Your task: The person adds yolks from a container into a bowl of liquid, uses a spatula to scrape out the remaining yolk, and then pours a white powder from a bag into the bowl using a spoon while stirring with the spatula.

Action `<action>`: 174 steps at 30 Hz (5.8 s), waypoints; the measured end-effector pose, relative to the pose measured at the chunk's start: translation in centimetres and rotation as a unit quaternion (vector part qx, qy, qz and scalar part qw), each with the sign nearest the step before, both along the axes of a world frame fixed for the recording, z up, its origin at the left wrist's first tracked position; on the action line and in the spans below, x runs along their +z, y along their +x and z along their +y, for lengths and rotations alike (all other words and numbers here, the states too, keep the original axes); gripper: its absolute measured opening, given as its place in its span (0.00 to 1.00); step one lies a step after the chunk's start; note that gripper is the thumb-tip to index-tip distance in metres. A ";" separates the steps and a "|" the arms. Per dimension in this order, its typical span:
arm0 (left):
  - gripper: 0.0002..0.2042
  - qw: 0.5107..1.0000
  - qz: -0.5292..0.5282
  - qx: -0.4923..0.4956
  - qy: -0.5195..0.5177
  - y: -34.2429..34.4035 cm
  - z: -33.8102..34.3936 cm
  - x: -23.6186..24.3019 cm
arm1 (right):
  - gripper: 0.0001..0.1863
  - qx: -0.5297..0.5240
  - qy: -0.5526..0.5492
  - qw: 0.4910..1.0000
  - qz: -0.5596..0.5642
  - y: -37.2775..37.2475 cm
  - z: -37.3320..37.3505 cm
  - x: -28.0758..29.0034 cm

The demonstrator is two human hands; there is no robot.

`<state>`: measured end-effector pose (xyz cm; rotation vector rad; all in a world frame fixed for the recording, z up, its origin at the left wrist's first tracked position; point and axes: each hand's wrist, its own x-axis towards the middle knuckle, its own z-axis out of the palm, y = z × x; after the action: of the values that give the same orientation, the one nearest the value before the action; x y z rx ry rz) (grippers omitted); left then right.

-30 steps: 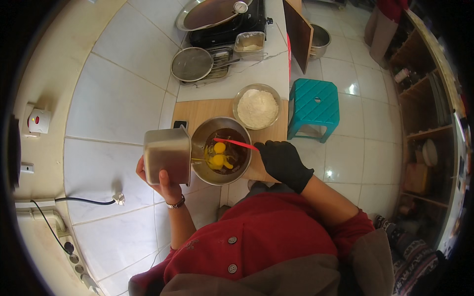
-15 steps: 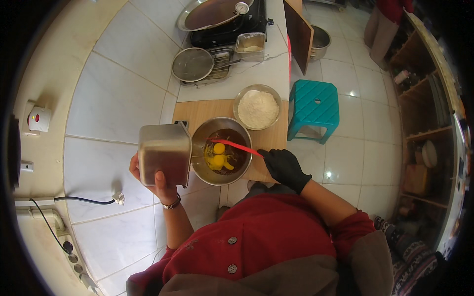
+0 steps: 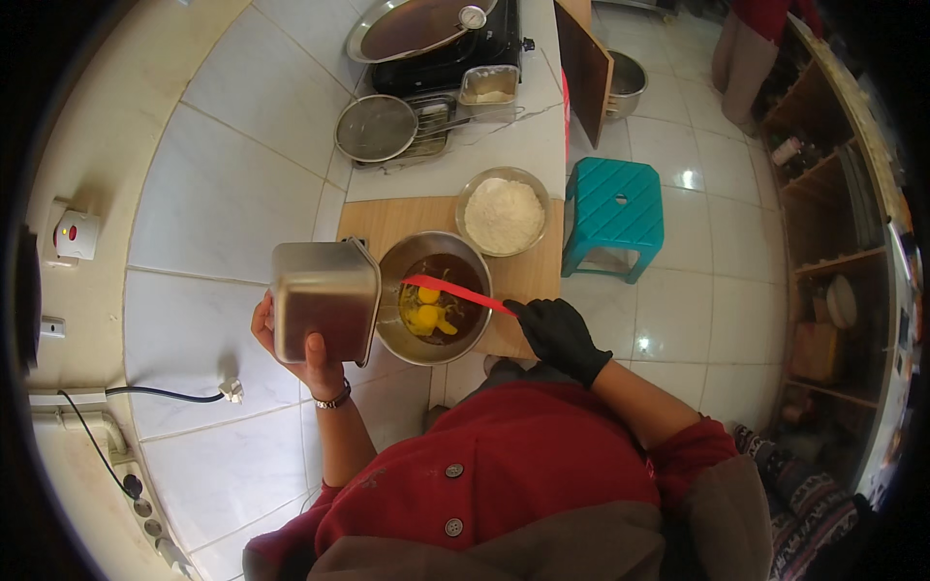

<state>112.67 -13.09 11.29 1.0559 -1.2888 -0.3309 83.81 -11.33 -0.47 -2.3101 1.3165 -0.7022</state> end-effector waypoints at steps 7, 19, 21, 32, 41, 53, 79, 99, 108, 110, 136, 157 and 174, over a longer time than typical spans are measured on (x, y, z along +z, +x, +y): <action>0.37 1.000 0.013 -0.010 -0.007 -0.2 -0.3 0.1 | 0.14 0.005 0.028 1.000 0.001 0.2 0.2 0.5; 0.24 0.903 0.405 -0.066 0.125 0.7 -1.7 1.9 | 0.16 -0.010 0.001 1.000 -0.029 0.1 -0.1 1.5; 0.24 0.901 0.411 -0.065 0.124 0.9 -1.9 1.8 | 0.16 -0.020 -0.010 1.000 -0.014 0.0 0.0 1.6; 0.23 0.877 0.448 -0.095 0.148 1.1 -2.6 2.0 | 0.13 -0.100 0.202 0.947 -0.230 -0.3 -1.0 3.9; 0.22 0.884 0.438 -0.080 0.143 1.7 -2.6 1.9 | 0.14 -0.063 0.106 0.982 -0.141 -0.1 -1.5 4.7; 0.22 0.844 0.497 -0.124 0.157 2.4 -3.1 3.2 | 0.24 0.031 -0.118 0.987 -0.104 2.1 -4.5 11.7; 0.23 0.869 0.440 -0.176 0.144 0.8 -4.2 0.8 | 0.24 0.089 0.014 0.986 -0.140 6.8 -5.0 9.6; 0.22 0.821 0.475 -0.225 0.222 2.0 -4.8 2.4 | 0.25 0.135 -0.202 0.969 0.040 7.4 -8.0 17.0; 0.24 0.822 0.483 -0.188 0.234 1.9 -4.4 2.5 | 0.26 0.176 -0.158 0.966 0.104 6.7 -8.2 18.5; 0.25 0.830 0.476 -0.175 0.233 2.1 -4.3 2.2 | 0.26 0.158 -0.153 0.970 0.100 7.1 -7.9 18.5; 0.22 0.827 0.479 -0.186 0.230 0.9 -4.8 2.8 | 0.32 0.091 -0.201 0.974 0.051 6.3 -8.1 12.4; 0.25 0.864 0.446 -0.175 0.156 2.9 -3.7 0.3 | 0.27 0.159 0.005 0.987 0.034 5.7 -8.8 15.2; 0.29 0.858 0.456 -0.189 0.141 2.9 -4.5 -0.3 | 0.23 0.138 0.021 0.990 -0.004 5.3 -8.4 11.3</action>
<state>115.61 -17.61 10.98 0.7026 -0.5601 -1.1961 89.14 -19.71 10.87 -2.3890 0.9694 -0.5858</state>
